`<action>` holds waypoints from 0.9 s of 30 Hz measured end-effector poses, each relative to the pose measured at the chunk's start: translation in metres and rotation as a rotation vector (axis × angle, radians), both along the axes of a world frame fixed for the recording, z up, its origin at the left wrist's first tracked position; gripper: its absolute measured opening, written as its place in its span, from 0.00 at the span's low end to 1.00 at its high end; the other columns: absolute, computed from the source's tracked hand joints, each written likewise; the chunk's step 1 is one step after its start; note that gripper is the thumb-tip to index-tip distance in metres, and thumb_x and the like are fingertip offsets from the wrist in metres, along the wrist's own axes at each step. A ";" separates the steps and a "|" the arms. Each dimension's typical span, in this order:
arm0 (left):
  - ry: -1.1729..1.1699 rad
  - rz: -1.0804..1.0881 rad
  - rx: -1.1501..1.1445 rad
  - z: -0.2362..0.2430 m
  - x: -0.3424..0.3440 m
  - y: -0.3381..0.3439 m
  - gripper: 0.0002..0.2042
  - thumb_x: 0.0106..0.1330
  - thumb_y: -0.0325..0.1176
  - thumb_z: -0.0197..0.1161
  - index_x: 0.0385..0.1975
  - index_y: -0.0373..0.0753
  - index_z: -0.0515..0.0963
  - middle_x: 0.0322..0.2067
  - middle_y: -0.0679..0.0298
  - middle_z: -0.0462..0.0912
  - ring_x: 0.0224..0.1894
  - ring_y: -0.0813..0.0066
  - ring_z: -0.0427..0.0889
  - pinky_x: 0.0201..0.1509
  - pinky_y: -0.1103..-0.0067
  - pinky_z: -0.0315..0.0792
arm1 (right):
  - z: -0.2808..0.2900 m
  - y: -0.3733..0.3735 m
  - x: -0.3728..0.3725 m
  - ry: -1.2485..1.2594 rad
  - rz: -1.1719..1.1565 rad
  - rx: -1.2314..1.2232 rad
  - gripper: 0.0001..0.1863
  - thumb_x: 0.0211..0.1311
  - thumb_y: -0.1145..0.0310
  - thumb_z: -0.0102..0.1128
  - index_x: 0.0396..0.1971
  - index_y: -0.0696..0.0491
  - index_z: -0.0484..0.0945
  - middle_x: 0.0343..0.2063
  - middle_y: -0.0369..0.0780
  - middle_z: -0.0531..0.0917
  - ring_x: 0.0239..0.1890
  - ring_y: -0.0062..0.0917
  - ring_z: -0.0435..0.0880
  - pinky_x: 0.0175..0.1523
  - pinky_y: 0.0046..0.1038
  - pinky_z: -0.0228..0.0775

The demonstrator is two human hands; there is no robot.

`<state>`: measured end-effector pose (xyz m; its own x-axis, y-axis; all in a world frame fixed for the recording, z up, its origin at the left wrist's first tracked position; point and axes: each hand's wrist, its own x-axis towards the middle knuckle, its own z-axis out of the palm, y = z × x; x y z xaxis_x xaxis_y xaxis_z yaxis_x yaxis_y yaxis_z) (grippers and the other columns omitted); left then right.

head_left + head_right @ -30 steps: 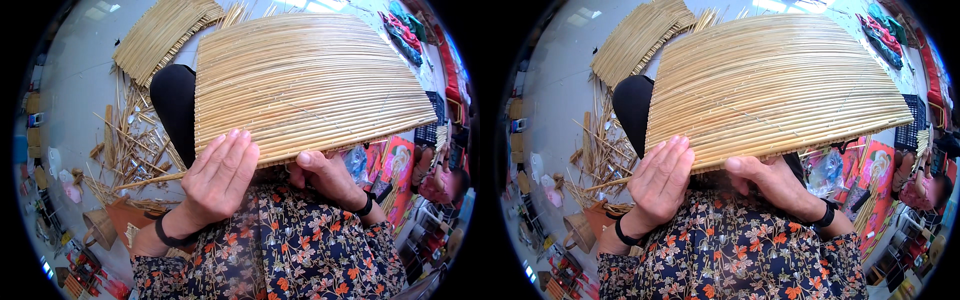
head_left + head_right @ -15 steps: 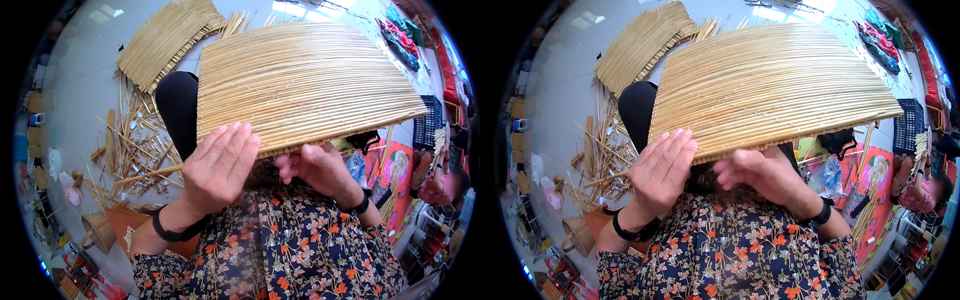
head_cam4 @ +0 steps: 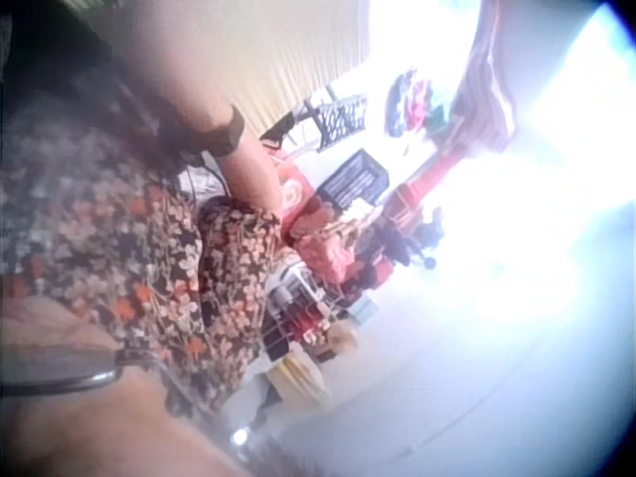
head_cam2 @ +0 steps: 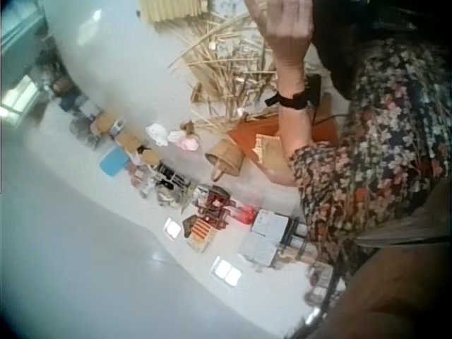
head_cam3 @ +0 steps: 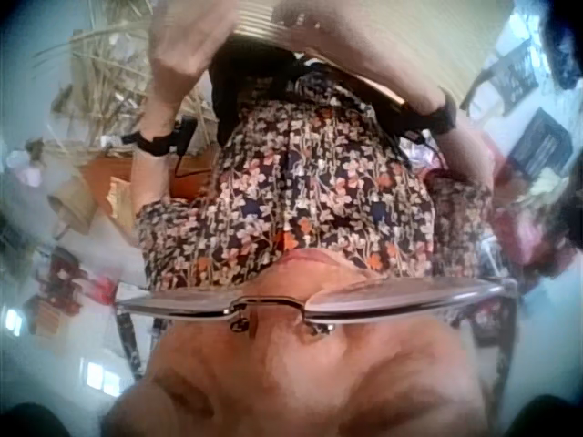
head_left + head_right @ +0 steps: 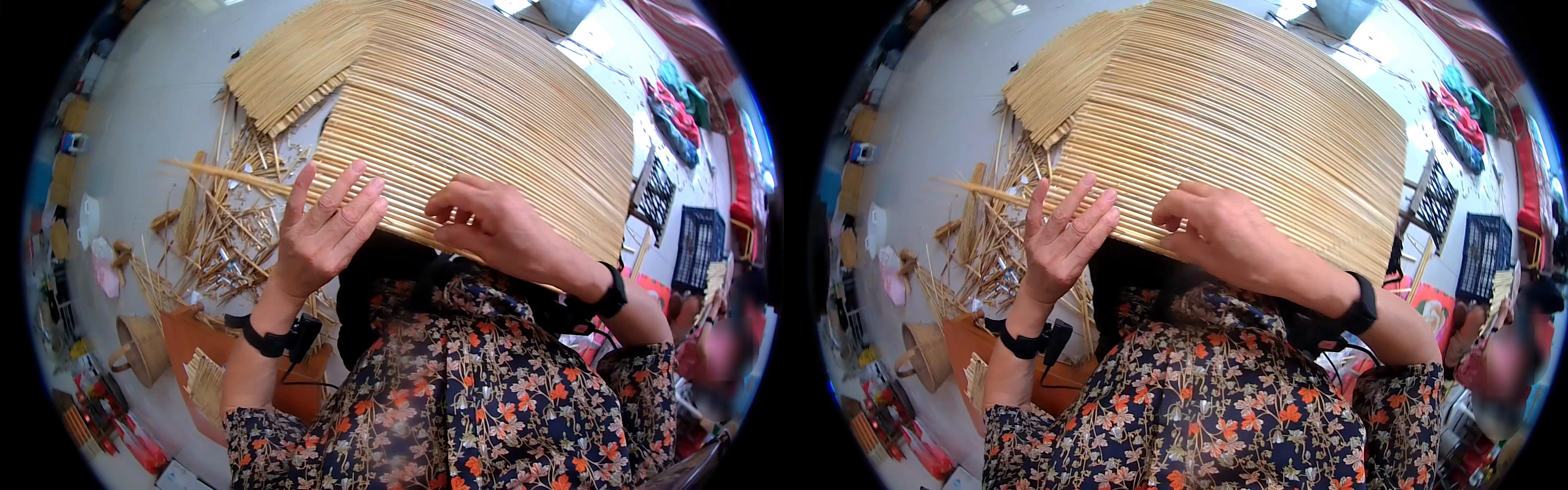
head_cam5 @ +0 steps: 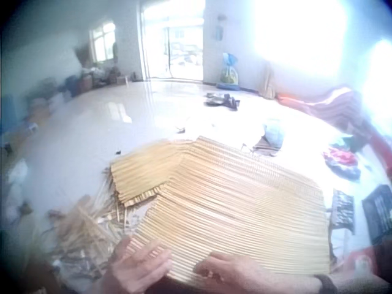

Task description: The person assembles bamboo mats by threading strings through the slats, aligning the edges, and trimming excess material with a tool.

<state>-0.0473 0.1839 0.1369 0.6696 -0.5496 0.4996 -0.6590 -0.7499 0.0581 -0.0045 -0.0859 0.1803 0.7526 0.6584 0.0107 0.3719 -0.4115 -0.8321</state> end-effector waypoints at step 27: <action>1.016 0.374 -1.600 -0.021 -0.025 -0.043 0.15 0.72 0.40 0.69 0.45 0.32 0.82 0.35 0.64 0.88 0.30 0.83 0.84 0.35 0.85 0.78 | -0.008 0.032 0.025 -0.302 0.444 -0.171 0.09 0.65 0.68 0.69 0.37 0.53 0.76 0.32 0.38 0.75 0.25 0.31 0.80 0.26 0.32 0.74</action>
